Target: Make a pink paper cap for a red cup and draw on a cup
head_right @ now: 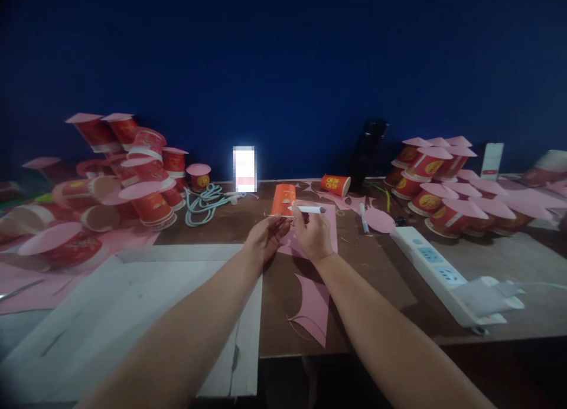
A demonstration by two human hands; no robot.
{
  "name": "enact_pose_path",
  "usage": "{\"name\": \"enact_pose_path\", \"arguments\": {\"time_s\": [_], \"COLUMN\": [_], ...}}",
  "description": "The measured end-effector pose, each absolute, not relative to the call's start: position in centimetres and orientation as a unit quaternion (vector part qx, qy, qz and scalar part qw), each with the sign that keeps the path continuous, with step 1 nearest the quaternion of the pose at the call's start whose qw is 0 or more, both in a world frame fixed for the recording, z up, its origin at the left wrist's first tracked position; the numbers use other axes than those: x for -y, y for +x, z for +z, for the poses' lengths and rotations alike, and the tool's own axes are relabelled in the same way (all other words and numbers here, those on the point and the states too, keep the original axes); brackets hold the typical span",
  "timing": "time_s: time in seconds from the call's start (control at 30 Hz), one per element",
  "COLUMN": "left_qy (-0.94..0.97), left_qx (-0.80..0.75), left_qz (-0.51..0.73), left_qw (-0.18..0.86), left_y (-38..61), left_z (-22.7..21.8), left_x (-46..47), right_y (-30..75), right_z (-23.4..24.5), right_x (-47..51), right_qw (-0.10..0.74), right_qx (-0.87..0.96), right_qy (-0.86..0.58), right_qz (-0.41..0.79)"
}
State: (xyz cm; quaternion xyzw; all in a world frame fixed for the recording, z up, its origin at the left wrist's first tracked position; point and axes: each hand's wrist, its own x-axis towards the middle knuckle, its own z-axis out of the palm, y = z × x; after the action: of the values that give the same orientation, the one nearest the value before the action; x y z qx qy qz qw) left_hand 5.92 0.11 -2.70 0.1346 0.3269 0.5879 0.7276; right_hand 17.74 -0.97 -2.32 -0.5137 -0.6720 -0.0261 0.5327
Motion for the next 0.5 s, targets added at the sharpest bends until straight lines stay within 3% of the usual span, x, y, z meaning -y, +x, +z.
{"name": "enact_pose_path", "arguments": {"time_s": [0.5], "left_qy": [0.128], "left_qx": [-0.324], "left_qz": [0.593], "left_qw": [0.726], "left_y": [5.92], "left_z": [-2.71], "left_x": [-0.12], "right_y": [17.78], "right_z": [-2.16], "right_x": [1.02], "right_qw": [0.534], "right_qx": [0.682], "right_qy": [-0.499], "right_qz": [-0.026]}}
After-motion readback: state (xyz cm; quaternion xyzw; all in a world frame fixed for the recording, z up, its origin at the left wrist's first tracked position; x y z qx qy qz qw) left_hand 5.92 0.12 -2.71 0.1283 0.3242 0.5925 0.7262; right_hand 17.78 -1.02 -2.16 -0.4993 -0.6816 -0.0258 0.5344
